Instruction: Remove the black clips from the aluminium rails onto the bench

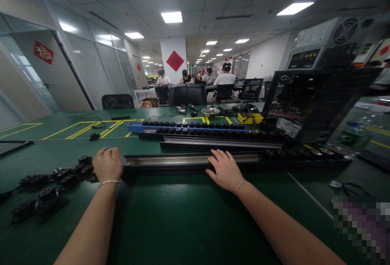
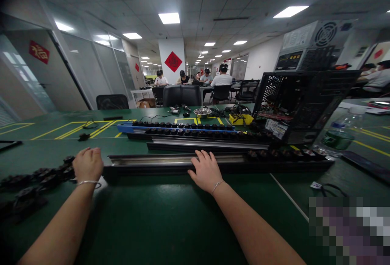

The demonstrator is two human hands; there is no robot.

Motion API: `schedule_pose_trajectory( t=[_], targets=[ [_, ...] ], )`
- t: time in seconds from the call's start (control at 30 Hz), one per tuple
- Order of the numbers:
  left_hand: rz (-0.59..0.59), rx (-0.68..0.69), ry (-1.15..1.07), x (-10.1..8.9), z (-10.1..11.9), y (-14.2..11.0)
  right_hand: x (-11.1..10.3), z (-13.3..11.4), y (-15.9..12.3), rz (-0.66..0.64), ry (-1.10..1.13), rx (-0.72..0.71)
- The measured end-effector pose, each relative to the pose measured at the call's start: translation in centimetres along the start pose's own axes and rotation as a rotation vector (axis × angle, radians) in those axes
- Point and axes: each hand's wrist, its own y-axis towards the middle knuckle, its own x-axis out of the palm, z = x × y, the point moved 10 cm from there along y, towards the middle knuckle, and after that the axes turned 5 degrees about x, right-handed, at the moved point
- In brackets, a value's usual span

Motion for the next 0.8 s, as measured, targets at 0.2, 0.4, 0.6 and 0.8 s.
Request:
schedule_pose_trajectory(
  t=[0.2,0.4,0.6,0.8],
  targets=[
    [0.148,0.374,-0.225,-0.5,13.2,-4.0,-0.8,1.6,0.4,-0.032,0.088,0.018],
    [0.067,0.671,-0.064,1.6,21.3,-10.3,-4.9,11.8,0.3,0.039,-0.057,0.453],
    [0.017,0.481,0.054,3.3,19.1,-10.7,-6.3,19.2,-3.0,-0.047,-0.197,0.801],
    [-0.129,0.437,0.096,5.0,17.8,-12.1,-4.8,19.1,-2.8,-0.154,-0.198,0.763]
  ],
)
